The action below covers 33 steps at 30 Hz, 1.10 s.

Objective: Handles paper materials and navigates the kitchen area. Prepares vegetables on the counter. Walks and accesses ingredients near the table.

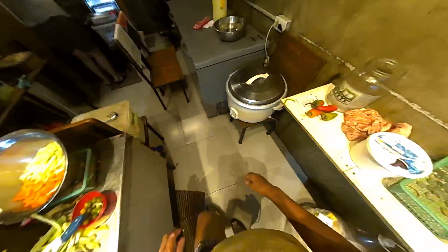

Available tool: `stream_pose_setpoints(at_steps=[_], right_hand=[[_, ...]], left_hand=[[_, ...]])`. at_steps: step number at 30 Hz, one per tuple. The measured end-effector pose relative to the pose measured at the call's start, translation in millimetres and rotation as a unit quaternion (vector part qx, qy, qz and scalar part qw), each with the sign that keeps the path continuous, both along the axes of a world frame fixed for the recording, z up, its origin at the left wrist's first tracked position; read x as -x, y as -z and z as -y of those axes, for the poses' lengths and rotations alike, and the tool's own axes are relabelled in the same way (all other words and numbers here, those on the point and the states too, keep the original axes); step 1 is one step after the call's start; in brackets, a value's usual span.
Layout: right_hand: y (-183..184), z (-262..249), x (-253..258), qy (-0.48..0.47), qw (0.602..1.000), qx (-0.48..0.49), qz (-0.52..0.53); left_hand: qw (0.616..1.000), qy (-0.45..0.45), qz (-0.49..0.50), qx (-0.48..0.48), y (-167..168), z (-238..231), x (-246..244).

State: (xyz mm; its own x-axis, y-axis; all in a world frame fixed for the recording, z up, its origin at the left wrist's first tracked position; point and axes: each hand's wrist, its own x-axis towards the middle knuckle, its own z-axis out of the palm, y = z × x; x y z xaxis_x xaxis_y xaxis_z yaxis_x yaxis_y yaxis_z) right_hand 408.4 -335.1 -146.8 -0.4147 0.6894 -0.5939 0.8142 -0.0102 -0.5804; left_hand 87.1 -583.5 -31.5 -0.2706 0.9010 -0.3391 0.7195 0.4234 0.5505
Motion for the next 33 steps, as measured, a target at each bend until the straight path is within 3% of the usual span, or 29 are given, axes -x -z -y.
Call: stream_pose_setpoints(at_steps=[10,17,21,24,27,30,33], right_hand=[[7.7,-108.8,2.0,0.146,0.988,0.025,0.052],[-43.7,-257.5,95.0,0.167,0.977,0.001,0.131],[-68.7,-323.9,152.2,0.188,0.977,-0.026,0.1],[-66.7,-373.3,173.8,0.182,0.981,-0.04,0.057],[-65.6,-439.9,191.1,0.234,0.971,-0.048,-0.018],[-80.2,-529.9,211.3,0.346,0.93,-0.024,-0.124],[-91.9,-641.2,224.3,0.447,0.859,-0.026,-0.247]], left_hand=[[0.993,0.055,0.001,-0.104,33.8,-216.1,94.3],[0.99,0.035,0.032,-0.131,5.2,-363.2,195.8],[0.989,0.064,0.028,-0.132,10.5,-452.0,240.0],[0.988,0.096,0.023,-0.121,11.3,-528.9,258.7],[0.985,0.119,0.016,-0.128,10.7,-608.0,275.8],[0.983,0.129,0.005,-0.128,7.6,-685.6,292.2],[0.987,0.125,-0.006,-0.103,-0.1,-760.0,311.7]])
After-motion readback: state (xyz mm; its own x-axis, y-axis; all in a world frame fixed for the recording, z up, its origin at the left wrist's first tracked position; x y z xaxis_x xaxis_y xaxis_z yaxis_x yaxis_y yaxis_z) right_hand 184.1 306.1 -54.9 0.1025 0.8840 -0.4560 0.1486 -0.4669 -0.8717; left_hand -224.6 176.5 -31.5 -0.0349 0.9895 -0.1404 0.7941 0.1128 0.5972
